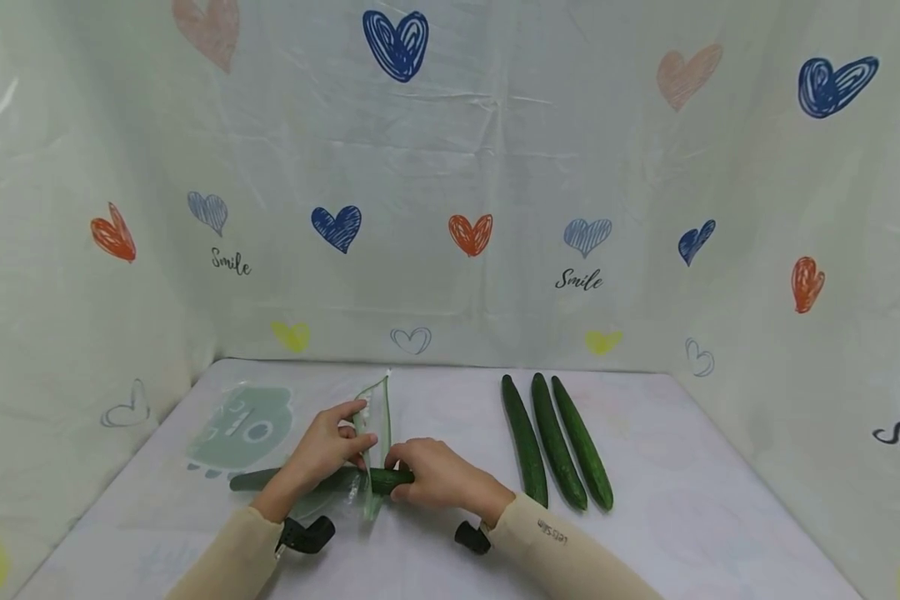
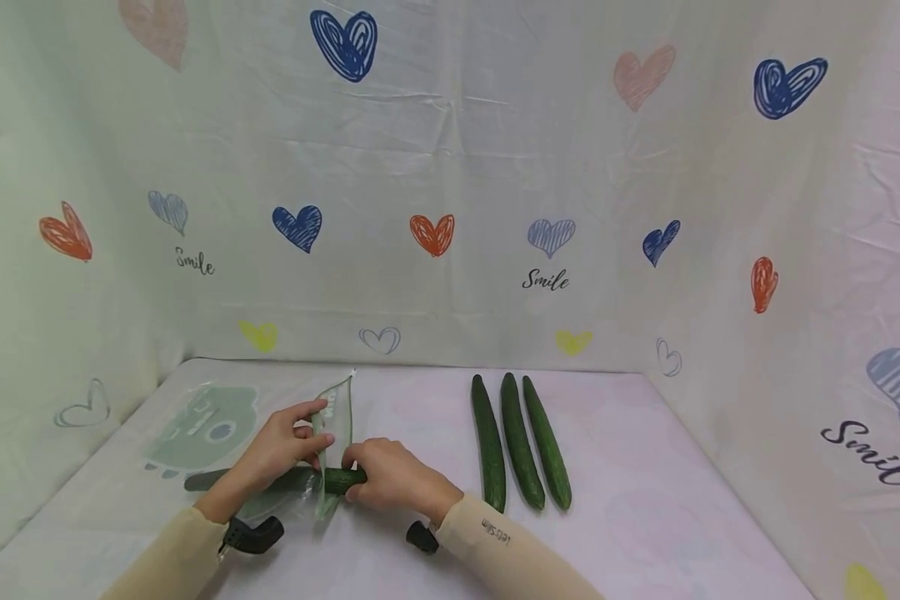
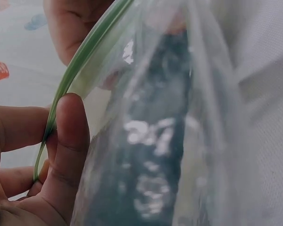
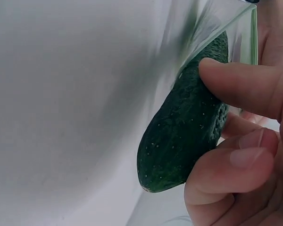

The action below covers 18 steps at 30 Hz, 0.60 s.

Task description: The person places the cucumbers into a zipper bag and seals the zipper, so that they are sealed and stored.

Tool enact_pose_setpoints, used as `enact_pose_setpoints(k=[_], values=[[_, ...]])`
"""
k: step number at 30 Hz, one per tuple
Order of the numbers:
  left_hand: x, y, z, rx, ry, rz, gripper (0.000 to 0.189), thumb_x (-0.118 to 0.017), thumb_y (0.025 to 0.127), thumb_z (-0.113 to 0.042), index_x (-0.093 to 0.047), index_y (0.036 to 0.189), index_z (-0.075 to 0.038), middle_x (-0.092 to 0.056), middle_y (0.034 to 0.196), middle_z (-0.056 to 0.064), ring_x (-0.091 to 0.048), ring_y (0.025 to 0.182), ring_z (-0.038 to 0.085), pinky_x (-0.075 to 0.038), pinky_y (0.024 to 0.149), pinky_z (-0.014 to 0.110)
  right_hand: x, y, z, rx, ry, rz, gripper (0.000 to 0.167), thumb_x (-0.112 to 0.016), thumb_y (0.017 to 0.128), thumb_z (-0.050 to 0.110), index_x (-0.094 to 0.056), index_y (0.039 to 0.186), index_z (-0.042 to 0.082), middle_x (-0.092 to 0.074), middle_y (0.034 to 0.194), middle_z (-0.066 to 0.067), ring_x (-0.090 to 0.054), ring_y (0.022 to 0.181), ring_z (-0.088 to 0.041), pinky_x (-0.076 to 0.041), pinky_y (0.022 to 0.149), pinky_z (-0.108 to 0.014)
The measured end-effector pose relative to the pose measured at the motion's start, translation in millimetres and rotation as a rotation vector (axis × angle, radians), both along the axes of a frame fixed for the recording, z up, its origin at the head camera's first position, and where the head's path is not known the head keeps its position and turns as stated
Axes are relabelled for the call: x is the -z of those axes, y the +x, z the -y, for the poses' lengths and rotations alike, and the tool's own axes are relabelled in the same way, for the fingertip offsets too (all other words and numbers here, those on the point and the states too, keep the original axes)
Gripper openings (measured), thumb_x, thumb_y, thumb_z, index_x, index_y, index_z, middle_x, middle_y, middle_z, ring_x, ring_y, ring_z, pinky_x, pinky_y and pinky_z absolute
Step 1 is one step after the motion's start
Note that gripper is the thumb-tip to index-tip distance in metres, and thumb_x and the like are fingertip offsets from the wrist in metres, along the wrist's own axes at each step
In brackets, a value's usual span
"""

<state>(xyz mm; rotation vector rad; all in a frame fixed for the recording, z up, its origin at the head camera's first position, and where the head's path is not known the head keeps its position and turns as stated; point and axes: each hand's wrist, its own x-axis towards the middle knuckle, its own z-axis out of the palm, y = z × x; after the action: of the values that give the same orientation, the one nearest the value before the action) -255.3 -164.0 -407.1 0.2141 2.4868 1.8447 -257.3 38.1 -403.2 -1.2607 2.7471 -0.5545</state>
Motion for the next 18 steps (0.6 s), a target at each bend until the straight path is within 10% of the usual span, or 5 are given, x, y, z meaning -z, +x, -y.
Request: enact_pose_setpoints(k=[18], values=[[6.0,-1.9,-0.3,-0.002,0.01,0.007,0.068,-0.069,0.085,-0.001,-0.037,0.144,0.002,-0.048,0.054,0.007,-0.059,0.049,0.029,-0.055,0.056,0.037,8.3,1.9,-16,0.07,0.042,0.068,0.029,-0.083,0.074,0.024,-0.07,0.099,0.018,-0.056,0.086,0.009,-0.051,0.078,-0.004,-0.045,0.069,-0.02]])
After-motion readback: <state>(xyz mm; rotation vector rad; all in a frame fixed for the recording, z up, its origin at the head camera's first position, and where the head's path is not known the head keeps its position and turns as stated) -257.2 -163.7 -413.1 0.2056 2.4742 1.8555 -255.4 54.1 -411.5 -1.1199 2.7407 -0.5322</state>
